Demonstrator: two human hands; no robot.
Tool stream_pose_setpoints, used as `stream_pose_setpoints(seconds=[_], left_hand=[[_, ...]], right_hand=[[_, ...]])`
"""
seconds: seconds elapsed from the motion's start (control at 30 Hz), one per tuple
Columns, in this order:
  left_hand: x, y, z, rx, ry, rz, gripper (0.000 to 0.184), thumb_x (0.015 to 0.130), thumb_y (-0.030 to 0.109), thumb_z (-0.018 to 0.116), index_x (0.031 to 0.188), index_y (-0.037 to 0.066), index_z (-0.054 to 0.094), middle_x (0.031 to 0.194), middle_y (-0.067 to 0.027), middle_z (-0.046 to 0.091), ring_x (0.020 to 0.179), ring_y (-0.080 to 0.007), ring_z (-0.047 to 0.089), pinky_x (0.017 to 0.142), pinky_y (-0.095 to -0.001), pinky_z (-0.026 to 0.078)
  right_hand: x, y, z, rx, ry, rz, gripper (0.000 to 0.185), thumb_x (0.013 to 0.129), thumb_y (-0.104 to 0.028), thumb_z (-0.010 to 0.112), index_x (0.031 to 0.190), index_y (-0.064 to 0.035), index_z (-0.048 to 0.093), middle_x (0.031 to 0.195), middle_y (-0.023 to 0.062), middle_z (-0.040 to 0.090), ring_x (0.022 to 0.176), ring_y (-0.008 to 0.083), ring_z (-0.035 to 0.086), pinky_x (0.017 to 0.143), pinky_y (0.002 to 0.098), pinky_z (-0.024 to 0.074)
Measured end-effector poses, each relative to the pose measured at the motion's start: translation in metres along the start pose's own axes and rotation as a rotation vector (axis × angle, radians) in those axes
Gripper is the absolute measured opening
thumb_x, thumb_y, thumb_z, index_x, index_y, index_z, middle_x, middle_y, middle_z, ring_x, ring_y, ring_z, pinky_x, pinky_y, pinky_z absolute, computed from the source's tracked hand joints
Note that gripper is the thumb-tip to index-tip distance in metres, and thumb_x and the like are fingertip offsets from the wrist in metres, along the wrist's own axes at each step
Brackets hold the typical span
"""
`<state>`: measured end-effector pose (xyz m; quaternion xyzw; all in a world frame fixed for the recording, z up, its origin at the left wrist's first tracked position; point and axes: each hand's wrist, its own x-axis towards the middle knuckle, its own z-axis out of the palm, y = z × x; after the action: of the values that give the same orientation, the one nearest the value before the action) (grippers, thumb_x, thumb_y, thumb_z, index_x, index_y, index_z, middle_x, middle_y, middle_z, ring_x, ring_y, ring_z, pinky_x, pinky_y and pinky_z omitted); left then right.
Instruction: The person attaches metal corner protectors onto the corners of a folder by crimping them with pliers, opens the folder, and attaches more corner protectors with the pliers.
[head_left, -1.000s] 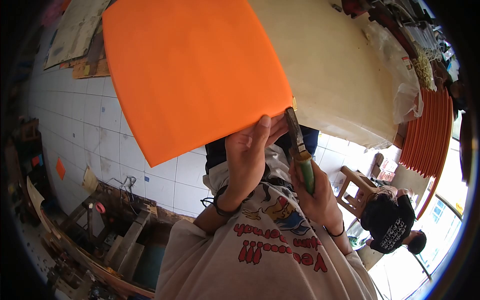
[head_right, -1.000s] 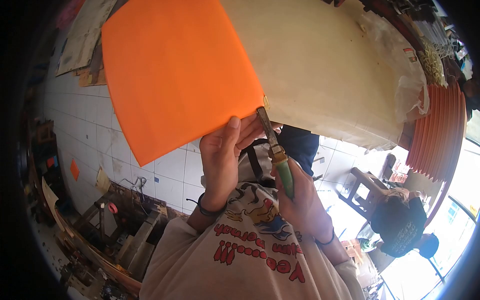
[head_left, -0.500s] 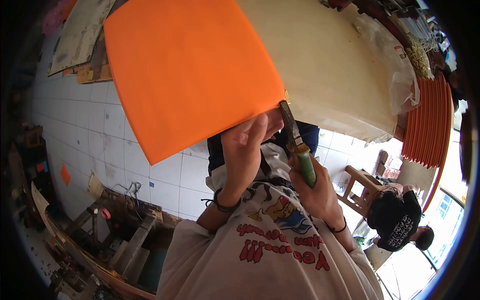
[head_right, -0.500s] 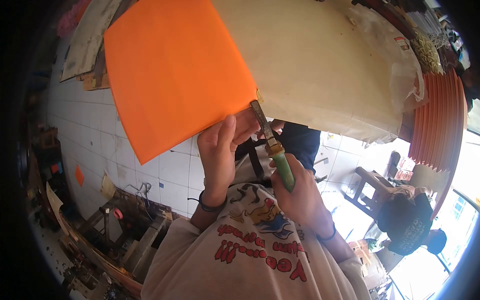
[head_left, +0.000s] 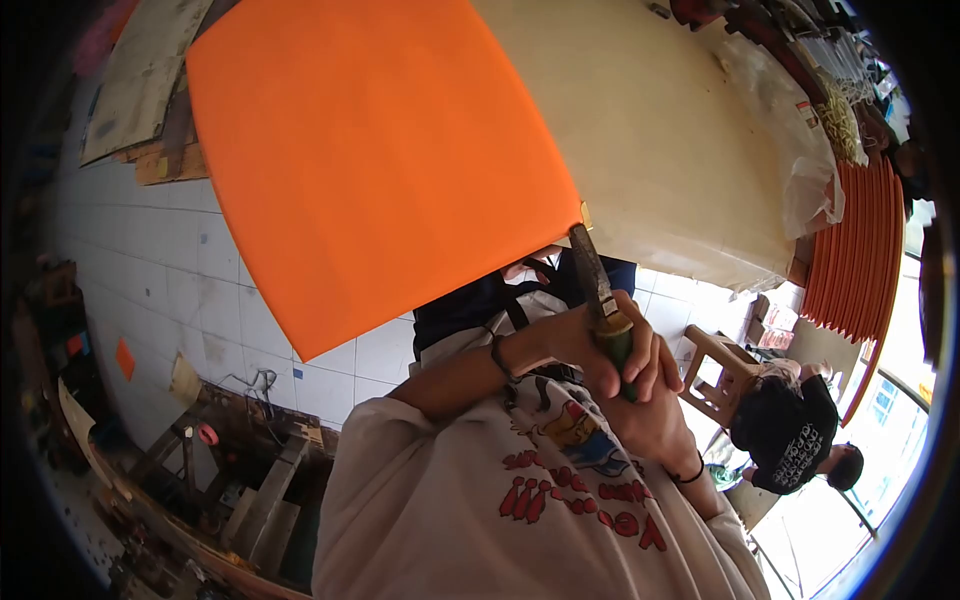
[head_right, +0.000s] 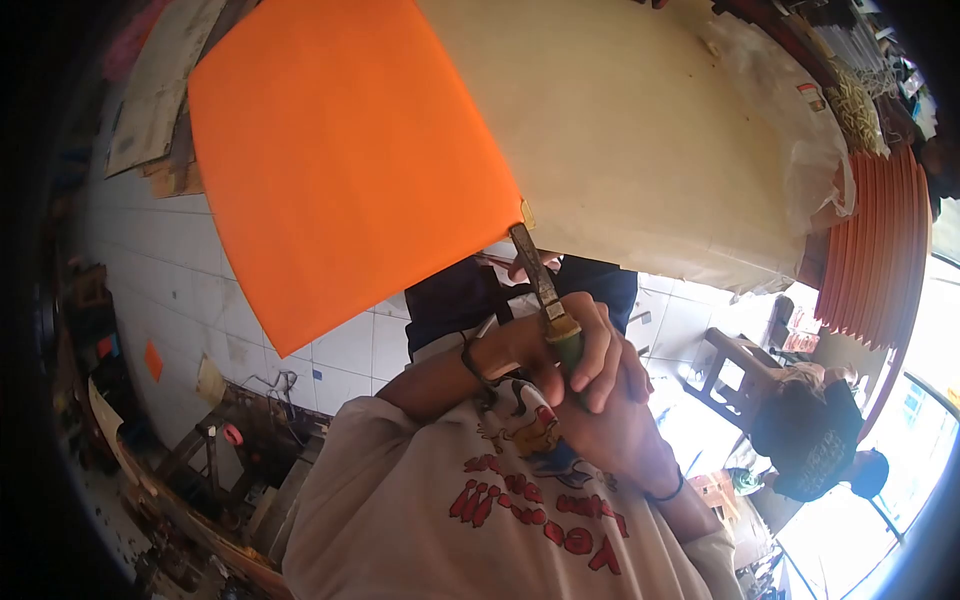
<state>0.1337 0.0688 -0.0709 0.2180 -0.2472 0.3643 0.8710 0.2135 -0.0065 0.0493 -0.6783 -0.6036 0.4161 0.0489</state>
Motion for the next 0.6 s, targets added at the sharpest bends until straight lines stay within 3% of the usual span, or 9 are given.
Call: stream_pose_setpoints(seconds=[0.07,0.27,0.5,0.6], left_hand=[[0.003,0.006,0.011,-0.018,0.147,-0.045,0.04,0.078,0.036,0.082,0.068,0.003,0.06,0.067,-0.0131,0.067,0.082,-0.0353,0.067,0.087,-0.0544,0.048],[0.0,-0.001,0.014,-0.007,0.251,0.027,0.038,0.085,0.027,0.072,0.061,0.002,0.058,0.06,-0.0135,0.064,0.064,-0.0284,0.061,0.078,-0.0503,0.049],[-0.003,-0.001,0.014,0.003,0.3,0.021,0.032,0.083,0.02,0.07,0.06,0.001,0.057,0.058,-0.0135,0.063,0.061,-0.0266,0.061,0.079,-0.0493,0.049],[-0.006,-0.003,0.011,0.004,0.293,0.022,0.031,0.083,0.019,0.069,0.06,0.001,0.057,0.058,-0.0135,0.063,0.063,-0.0278,0.061,0.078,-0.0489,0.049]], right_hand=[[0.004,-0.001,-0.006,0.052,-0.068,0.058,0.061,0.085,-0.016,0.065,0.14,-0.0019,0.041,0.129,0.0182,0.054,0.117,0.0284,0.056,0.099,0.0369,0.044],[0.014,-0.007,-0.007,0.146,-0.015,0.074,0.061,0.083,-0.013,0.066,0.138,-0.0027,0.041,0.115,0.015,0.057,0.107,0.0285,0.055,0.092,0.0379,0.0458],[0.013,0.002,0.001,0.193,-0.001,0.095,0.055,0.082,-0.012,0.065,0.132,-0.0035,0.045,0.116,0.0137,0.056,0.111,0.0297,0.052,0.096,0.04,0.0424],[0.013,0.009,0.006,0.113,0.059,-0.028,0.059,0.081,-0.013,0.065,0.135,-0.0041,0.043,0.116,0.0142,0.056,0.11,0.0301,0.052,0.096,0.0397,0.0419]])
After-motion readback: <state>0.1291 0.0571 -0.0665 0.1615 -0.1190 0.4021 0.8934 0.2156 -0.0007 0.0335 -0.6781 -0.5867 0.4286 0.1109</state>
